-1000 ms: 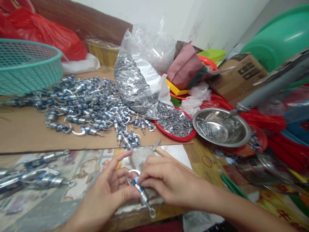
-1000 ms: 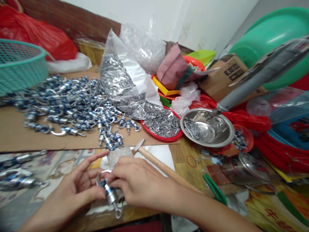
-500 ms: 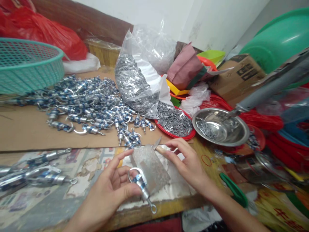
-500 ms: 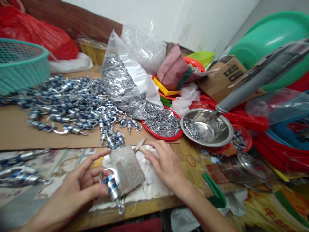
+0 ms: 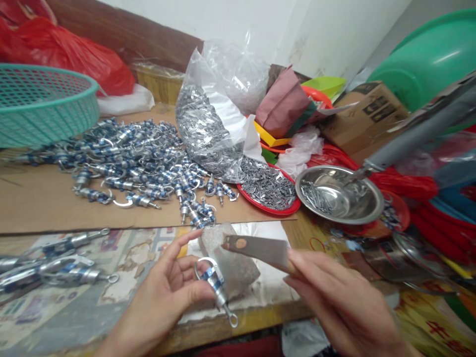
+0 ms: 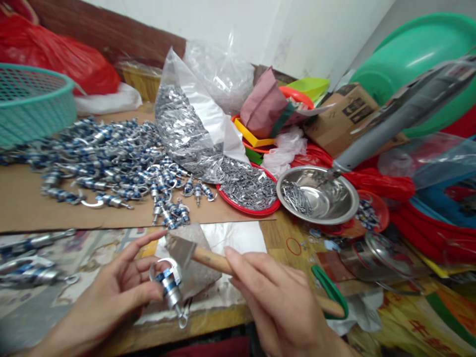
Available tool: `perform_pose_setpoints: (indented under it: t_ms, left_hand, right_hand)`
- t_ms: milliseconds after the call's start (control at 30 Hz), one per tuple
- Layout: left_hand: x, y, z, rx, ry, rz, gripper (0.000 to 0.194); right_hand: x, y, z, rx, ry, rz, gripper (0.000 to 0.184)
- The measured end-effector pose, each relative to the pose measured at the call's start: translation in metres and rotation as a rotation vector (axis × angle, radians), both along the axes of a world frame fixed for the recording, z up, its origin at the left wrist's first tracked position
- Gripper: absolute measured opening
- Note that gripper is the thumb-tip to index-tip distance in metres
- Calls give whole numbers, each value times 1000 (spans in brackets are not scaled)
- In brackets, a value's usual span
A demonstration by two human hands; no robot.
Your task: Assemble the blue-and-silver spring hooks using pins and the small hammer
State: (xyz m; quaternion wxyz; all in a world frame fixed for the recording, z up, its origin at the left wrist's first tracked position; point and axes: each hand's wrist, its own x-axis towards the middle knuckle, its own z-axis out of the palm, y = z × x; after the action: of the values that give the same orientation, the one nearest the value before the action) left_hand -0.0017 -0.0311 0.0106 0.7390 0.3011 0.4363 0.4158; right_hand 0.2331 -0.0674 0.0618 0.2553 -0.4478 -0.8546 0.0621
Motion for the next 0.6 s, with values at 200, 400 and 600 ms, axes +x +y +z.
perform_pose_setpoints:
  t_ms: [200, 400, 600]
  left_hand:
    - [-1, 1, -1, -1, -2, -3, 83]
    - [2, -5, 4, 22, 28, 11, 80]
    - [-75, -14, 3, 231, 616, 515, 60]
  right_hand:
    - [-1, -8, -6, -81, -135, 31, 69]
    - [-3, 1, -18, -151, -19, -3, 47]
    - [32, 42, -55, -238, 116, -350, 34]
